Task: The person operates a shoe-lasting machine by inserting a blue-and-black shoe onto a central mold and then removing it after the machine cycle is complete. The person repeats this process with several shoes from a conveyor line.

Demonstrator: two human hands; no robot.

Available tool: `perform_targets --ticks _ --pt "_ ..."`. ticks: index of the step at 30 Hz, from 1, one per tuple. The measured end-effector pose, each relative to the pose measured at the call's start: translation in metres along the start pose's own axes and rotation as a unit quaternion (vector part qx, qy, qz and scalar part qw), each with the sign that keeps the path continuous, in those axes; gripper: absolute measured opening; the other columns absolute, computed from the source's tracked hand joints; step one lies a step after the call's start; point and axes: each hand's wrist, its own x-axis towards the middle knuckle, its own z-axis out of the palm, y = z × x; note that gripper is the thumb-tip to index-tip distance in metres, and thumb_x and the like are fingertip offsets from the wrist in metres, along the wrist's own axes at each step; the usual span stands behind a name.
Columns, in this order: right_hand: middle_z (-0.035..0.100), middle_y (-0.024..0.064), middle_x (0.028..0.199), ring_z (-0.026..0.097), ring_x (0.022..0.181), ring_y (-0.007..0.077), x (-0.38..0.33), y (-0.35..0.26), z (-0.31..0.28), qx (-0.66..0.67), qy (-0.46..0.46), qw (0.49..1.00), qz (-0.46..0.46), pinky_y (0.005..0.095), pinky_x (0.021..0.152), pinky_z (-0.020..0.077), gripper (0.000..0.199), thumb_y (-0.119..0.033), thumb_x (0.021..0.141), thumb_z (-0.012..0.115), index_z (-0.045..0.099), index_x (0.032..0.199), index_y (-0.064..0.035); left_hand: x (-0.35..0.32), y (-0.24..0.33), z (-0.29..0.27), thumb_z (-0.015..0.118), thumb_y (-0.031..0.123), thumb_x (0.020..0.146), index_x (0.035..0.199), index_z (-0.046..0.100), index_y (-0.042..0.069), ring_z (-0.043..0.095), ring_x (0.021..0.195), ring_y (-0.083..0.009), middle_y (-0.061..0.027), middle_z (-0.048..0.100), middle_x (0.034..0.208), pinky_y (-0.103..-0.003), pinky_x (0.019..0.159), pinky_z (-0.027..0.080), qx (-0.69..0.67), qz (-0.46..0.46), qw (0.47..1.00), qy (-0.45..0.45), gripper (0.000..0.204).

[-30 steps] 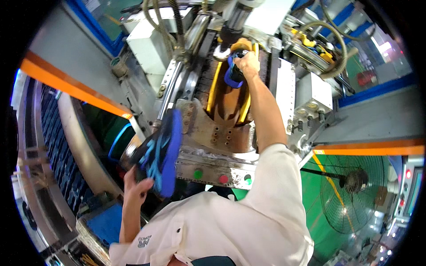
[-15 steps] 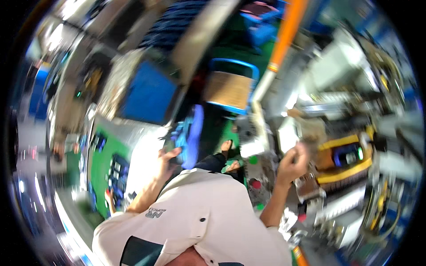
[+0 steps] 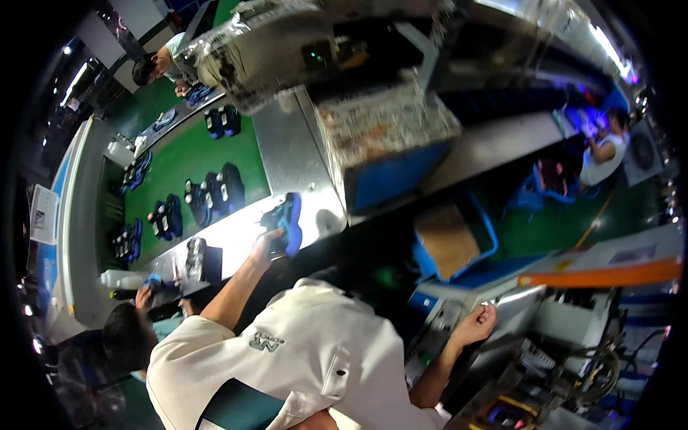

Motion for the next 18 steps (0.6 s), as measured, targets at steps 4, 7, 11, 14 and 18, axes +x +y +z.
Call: perform_targets --ticks 4,7,11,14,18 --pt "0.062 0.0102 0.086 0.059 0.079 0.0147 0.095 -0.167 0.063 0.131 -0.047 0.986 -0.095 0.0258 0.073 0.0495 0.011 0.000 0.084 0.058 0.060 0.095 0.0032 0.138 0.030 -0.058 0.071 0.013 0.069 0.086 0.060 0.000 0.064 0.063 -0.0231 -0.0113 0.063 0.078 -0.040 0.053 0.056 -0.003 0.090 0.992 0.085 0.024" --pt "0.062 0.0062 0.084 0.058 0.076 0.0104 0.144 -0.300 0.122 0.126 -0.131 0.941 -0.286 0.0229 0.068 0.0477 0.007 0.002 0.083 0.059 0.061 0.091 0.0021 0.227 0.039 -0.104 0.068 0.007 0.066 0.081 0.061 -0.003 0.059 0.060 -0.0189 -0.0088 0.061 0.075 -0.034 0.053 0.049 0.059 0.191 0.965 0.167 0.019" --pt "0.063 0.0052 0.086 0.058 0.074 0.0101 0.165 -0.487 0.211 0.083 -0.146 0.818 -0.550 0.0225 0.066 0.0466 0.016 0.005 0.078 0.062 0.063 0.094 -0.0013 0.271 0.068 -0.110 0.071 0.027 0.067 0.121 0.044 -0.006 0.057 0.101 -0.0400 -0.0271 0.058 0.110 -0.043 0.088 0.044 0.298 0.165 0.886 0.314 0.069" --pt "0.065 0.0076 0.098 0.063 0.085 0.0184 0.173 -0.584 0.286 0.060 -0.177 0.702 -0.687 0.0269 0.072 0.0498 0.027 0.001 0.076 0.066 0.062 0.102 -0.0045 0.299 0.045 -0.112 0.067 0.026 0.074 0.129 0.035 -0.001 0.054 0.103 -0.0437 -0.0285 0.053 0.116 -0.047 0.088 0.043 0.363 0.190 0.861 0.302 0.070" --pt "0.059 0.0101 0.119 0.057 0.108 0.0257 0.174 -0.682 0.369 -0.074 -0.109 0.536 -0.834 0.0345 0.086 0.0497 0.049 -0.003 0.077 0.067 0.053 0.123 -0.0116 0.305 0.055 -0.084 0.068 0.023 0.075 0.128 0.036 0.000 0.056 0.097 -0.0439 -0.0258 0.054 0.114 -0.050 0.082 0.044 0.311 0.192 0.863 0.349 0.067"
